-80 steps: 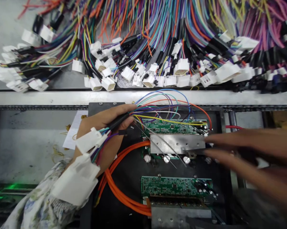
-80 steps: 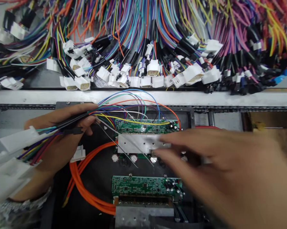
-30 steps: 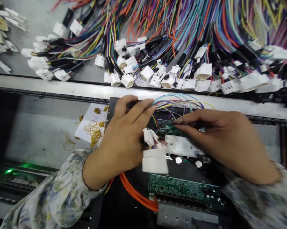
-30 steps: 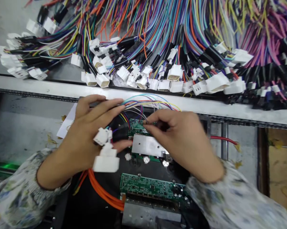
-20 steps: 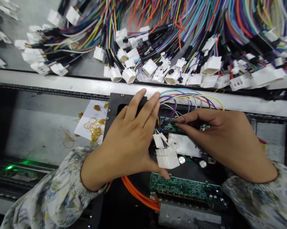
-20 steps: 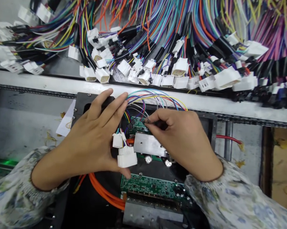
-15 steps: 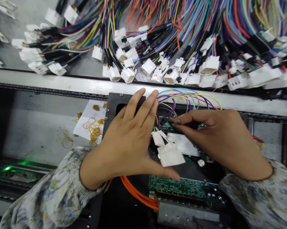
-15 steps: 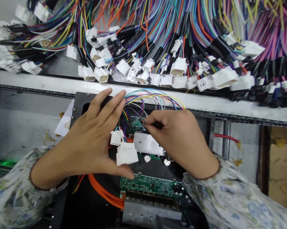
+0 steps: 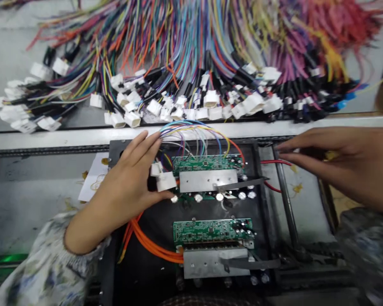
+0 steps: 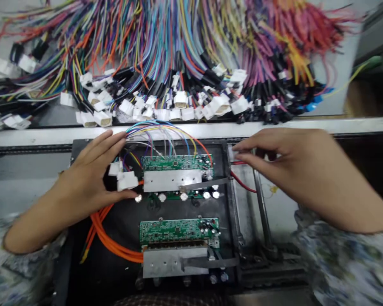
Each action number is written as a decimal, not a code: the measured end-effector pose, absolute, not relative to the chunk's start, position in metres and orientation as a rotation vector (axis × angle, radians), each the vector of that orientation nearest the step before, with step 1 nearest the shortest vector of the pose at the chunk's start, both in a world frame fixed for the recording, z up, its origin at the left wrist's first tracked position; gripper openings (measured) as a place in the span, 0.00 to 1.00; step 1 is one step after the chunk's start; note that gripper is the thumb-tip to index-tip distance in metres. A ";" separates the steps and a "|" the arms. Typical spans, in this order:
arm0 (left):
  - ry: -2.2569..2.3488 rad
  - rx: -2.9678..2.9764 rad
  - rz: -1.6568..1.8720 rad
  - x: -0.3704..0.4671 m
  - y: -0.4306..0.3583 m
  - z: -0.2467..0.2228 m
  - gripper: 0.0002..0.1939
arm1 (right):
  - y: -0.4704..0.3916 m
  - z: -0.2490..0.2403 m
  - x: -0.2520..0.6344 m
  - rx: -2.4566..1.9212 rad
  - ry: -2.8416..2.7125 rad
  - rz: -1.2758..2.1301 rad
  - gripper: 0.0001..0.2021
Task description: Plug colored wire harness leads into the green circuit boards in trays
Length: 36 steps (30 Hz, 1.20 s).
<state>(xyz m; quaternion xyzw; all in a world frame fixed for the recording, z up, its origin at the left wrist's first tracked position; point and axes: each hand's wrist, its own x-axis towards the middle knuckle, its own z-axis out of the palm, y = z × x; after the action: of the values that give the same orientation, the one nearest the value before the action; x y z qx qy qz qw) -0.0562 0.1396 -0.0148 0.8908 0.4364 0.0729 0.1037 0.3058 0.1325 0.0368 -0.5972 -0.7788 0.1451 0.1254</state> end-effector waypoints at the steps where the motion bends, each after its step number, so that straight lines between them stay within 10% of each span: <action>1: 1.266 2.660 0.184 -0.059 0.140 -0.013 0.50 | 0.134 0.036 0.305 -1.660 -2.341 0.439 0.14; 19: 1.555 2.510 0.619 -0.066 0.065 -0.002 0.33 | 0.164 0.015 0.257 -1.089 -3.093 0.269 0.07; 36: 1.556 2.555 0.717 -0.068 0.069 -0.009 0.32 | 0.151 0.014 0.268 -1.400 -1.743 1.227 0.02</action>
<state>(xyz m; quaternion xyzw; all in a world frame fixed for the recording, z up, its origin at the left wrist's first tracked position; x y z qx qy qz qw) -0.0676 0.0695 -0.0088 0.8301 0.5056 0.2329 0.0325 0.2685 0.1512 0.0145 -0.5252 -0.6537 0.4603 0.2915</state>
